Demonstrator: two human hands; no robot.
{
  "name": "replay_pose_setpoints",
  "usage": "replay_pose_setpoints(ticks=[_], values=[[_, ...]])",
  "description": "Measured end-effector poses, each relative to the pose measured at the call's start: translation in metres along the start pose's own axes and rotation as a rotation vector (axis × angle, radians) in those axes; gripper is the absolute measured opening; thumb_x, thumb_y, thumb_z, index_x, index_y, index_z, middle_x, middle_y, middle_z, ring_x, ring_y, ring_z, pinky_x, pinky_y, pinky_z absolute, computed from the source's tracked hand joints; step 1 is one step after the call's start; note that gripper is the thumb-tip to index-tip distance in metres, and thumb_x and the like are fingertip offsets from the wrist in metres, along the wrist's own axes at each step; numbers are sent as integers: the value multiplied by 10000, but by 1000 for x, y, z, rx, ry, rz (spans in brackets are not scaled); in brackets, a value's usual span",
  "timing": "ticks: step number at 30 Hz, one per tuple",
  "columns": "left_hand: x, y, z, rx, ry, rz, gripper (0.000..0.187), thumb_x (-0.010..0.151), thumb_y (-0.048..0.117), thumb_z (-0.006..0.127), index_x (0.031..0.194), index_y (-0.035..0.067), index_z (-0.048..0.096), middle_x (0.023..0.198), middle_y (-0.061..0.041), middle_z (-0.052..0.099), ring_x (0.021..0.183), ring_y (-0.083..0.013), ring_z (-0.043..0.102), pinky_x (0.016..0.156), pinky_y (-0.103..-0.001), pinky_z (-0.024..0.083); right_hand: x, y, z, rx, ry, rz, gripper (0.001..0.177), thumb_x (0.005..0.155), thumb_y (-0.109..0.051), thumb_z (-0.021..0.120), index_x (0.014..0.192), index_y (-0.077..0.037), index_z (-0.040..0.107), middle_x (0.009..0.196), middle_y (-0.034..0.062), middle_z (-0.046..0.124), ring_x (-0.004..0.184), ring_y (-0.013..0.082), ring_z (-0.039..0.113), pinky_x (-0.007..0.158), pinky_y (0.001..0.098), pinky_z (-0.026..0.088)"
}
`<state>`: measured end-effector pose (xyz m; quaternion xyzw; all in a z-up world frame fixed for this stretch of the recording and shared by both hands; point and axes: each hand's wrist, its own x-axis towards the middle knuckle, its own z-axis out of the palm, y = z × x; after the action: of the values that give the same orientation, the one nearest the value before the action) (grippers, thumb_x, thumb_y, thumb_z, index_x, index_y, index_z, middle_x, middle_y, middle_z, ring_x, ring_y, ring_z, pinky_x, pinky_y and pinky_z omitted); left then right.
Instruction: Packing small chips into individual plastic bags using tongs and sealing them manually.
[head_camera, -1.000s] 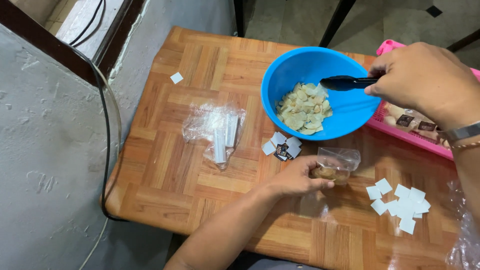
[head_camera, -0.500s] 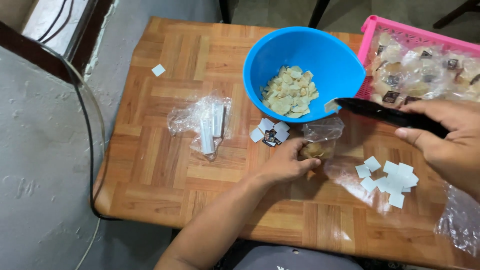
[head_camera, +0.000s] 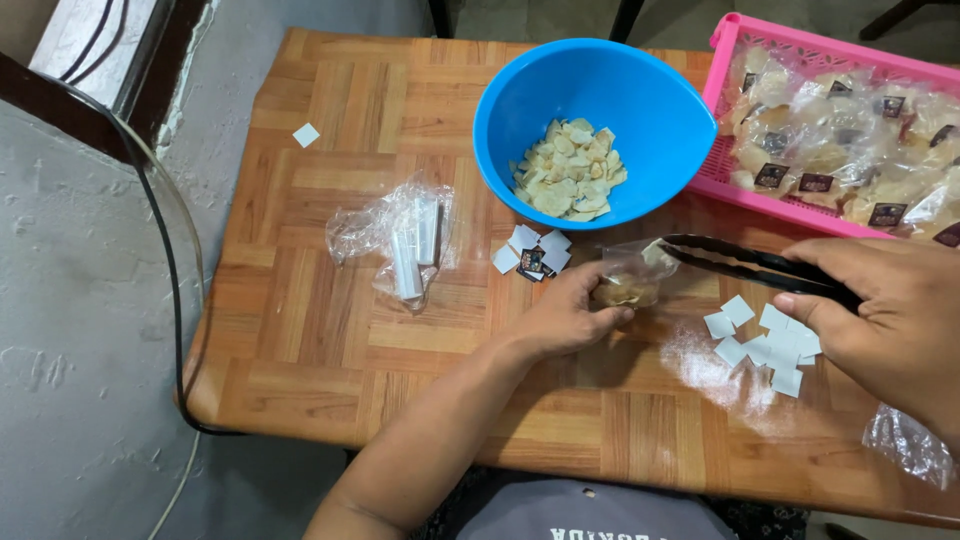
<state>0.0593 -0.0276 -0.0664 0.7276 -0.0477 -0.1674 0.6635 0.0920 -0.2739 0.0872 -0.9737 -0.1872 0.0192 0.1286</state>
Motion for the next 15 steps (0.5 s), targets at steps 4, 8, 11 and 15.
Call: replay_pose_setpoints(ticks=[4,8,11,15], values=[[2,-5,0,113,9,73,568,851,212,668,1411,222,572,1343,-70,669,1150,-219,650,971,-329,504,-2,36,12,71,-19,42,410,820,-174,781,1207,-39,765,1148,131,776,1078,294,708,970,413,517],[1,-5,-2,99,-10,92,568,866,216,677,1420,201,554,1367,-89,650,1191,-240,653,990,-358,515,-5,116,40,295,88,-46,540,807,-52,765,1337,15,681,1282,185,662,1214,314,591,1107,406,412],[3,-8,-2,136,-13,91,556,869,264,673,1414,237,563,1335,-67,666,1163,-226,655,995,-355,508,-4,110,39,248,19,1,464,799,-74,769,1252,6,711,1102,159,689,1023,286,629,958,388,447],[2,-7,-3,100,-15,66,552,867,251,675,1410,233,577,1197,-40,695,1017,-184,658,909,-327,516,1,150,63,181,107,-47,496,797,-59,790,1283,29,743,1261,210,715,1198,339,617,1099,407,422]])
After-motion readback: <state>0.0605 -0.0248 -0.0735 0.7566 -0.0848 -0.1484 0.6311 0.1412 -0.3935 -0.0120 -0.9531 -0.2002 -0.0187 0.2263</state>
